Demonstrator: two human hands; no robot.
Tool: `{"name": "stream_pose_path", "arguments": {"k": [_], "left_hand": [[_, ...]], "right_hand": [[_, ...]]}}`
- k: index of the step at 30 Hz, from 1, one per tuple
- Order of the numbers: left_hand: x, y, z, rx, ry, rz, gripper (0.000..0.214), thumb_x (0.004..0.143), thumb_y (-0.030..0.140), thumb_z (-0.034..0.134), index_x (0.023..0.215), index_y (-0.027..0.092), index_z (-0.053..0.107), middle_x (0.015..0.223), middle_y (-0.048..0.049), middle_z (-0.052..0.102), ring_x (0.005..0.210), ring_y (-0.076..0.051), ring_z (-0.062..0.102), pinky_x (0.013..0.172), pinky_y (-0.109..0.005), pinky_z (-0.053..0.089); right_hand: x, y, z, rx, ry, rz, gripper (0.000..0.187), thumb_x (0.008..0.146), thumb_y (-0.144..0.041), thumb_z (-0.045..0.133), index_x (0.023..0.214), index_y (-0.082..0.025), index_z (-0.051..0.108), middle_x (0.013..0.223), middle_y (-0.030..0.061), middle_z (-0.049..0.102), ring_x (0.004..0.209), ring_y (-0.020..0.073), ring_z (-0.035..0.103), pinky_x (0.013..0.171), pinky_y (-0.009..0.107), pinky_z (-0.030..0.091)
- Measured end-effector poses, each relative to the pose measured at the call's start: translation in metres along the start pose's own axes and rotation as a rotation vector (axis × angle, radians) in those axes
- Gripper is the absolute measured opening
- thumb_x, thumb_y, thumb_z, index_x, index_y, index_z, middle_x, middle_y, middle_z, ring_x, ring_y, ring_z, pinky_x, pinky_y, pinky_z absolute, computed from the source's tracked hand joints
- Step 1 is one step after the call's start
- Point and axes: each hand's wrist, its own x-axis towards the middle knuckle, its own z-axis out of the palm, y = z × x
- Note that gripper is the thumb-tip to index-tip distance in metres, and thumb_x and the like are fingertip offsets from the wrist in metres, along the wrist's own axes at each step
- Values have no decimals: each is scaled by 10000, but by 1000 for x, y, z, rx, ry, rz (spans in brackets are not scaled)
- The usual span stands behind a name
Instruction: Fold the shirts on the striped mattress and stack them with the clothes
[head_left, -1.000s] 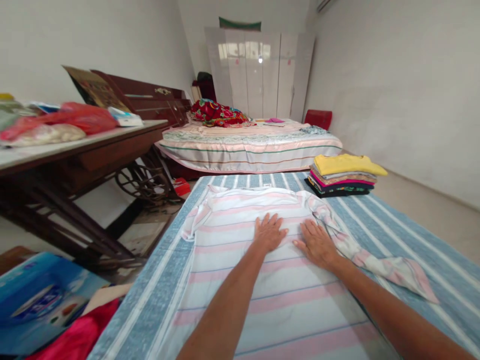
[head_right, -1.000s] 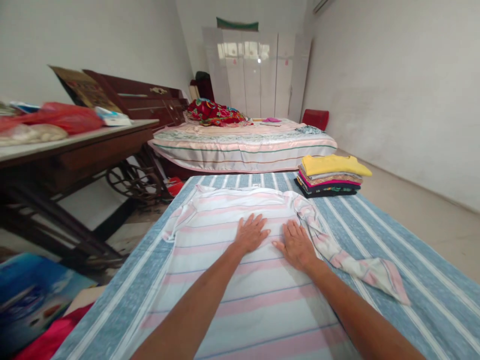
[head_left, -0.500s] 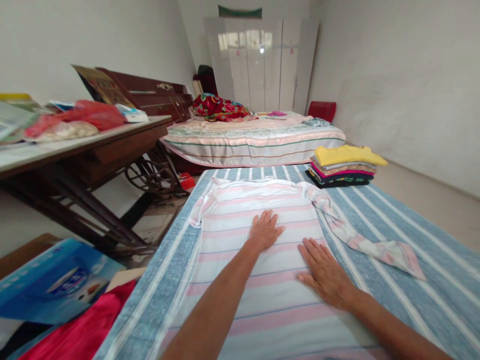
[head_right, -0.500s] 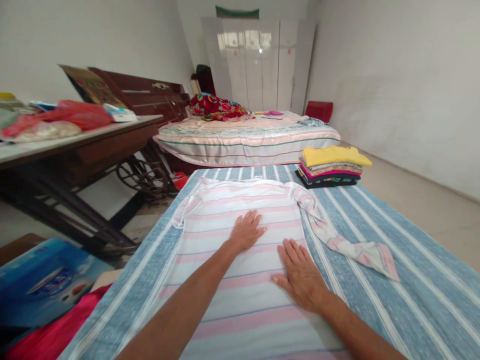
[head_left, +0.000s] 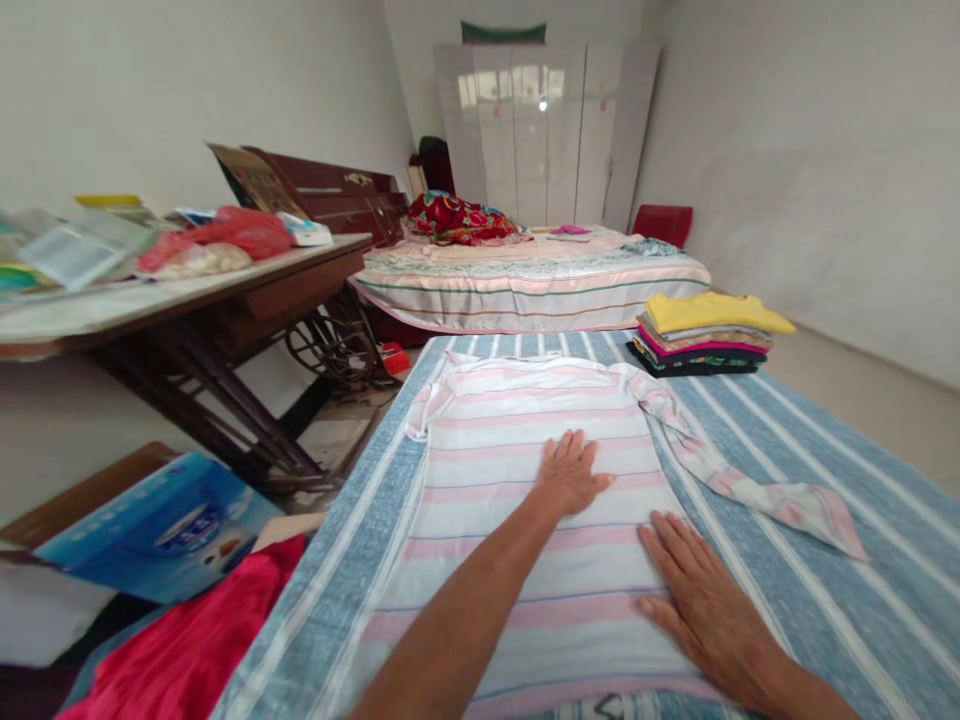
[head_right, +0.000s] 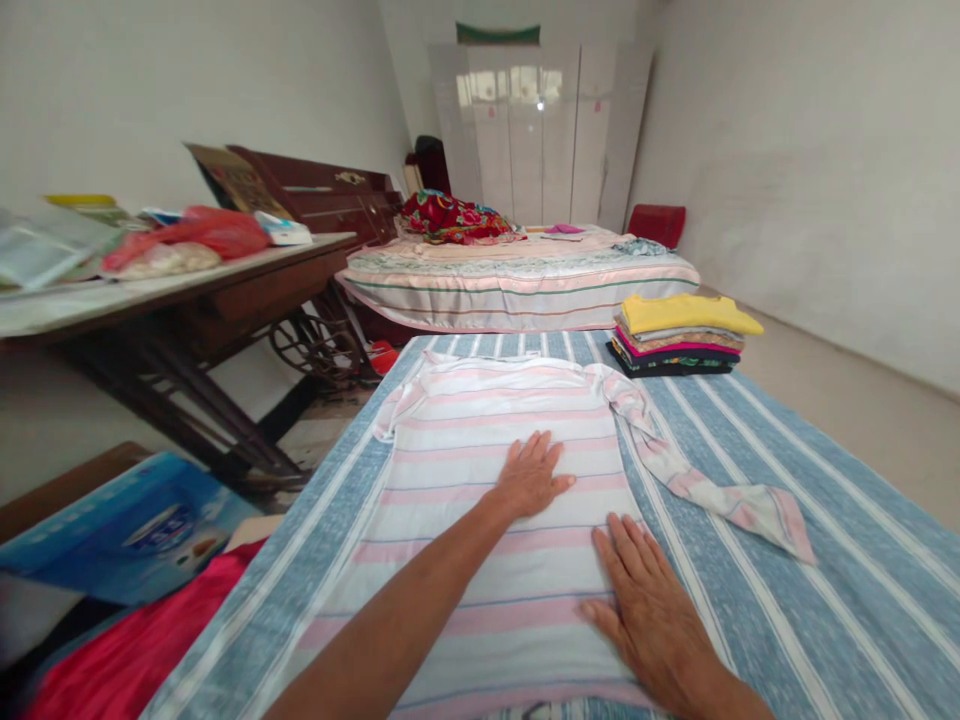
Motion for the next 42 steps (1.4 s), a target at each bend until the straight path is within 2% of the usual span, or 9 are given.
{"name": "stream_pose_path", "arguments": {"k": [5,9,15,20,24,27,31,37,42], "left_hand": [[-17,15,3,-14,11,11,771,857,649,113,1438,160,243,1536,-87,80,1408,-240,14,1123,-505,54],[-27,22,8,-31,-10,36,785,849,660,82,1446,168,213,1538,-77,73,1408,-229,4,1123,-502,63],[-32,18,-3,-65,-49,28,763,860,645,110,1439,161,223,1538,-93,69,1407,-235,13,1120,-497,71],[-35,-11,-19,15,9,-126,725,876,618,159,1433,161,241,1535,-101,84,1406,-244,27,1119,-496,72],[-35,-44,-21,52,33,-290,731,872,623,172,1437,162,231,1537,-107,60,1405,-262,18,1111,-518,67],[-34,-56,-16,49,33,-309,740,861,645,160,1439,187,223,1539,-91,70,1405,-264,14,1109,-523,71],[-32,-57,-14,35,30,-295,724,865,642,158,1436,203,229,1540,-79,82,1406,-261,23,1108,-522,86],[-39,-72,-26,107,125,-401,730,876,621,141,1435,163,240,1536,-107,95,1403,-273,55,1108,-512,100],[-43,-97,-28,107,59,-510,757,867,634,151,1442,146,212,1532,-122,101,1403,-275,54,1101,-516,119]], "right_hand": [[-2,-20,-8,-46,107,-126,775,838,-550,467,1452,-147,220,1430,161,359,1304,328,328,937,459,388],[-3,-41,-10,-61,195,-349,825,786,-639,477,1417,-133,317,1396,167,410,1295,325,331,929,420,363],[-6,-46,-17,-51,172,-402,859,748,-725,448,1400,-172,358,1425,194,352,1300,352,305,942,453,326],[-2,-64,-29,71,28,-369,837,762,-702,455,1423,-209,313,1462,182,286,1314,375,279,968,507,330],[2,-78,-28,192,-93,-384,795,779,-671,475,1432,-259,282,1488,166,221,1323,391,254,982,558,321],[1,-79,-31,259,-186,-370,776,780,-642,512,1432,-295,271,1503,147,169,1335,399,218,996,583,298],[-1,-79,-39,315,-282,-322,802,745,-595,604,1425,-317,282,1512,116,136,1349,391,177,1035,591,237],[-8,-86,-45,320,-292,-347,838,734,-631,590,1434,-327,245,1513,139,96,1349,390,174,1029,604,238],[-12,-90,-51,348,-282,-375,812,750,-683,517,1429,-313,269,1510,141,123,1345,390,185,1034,600,229]]}}
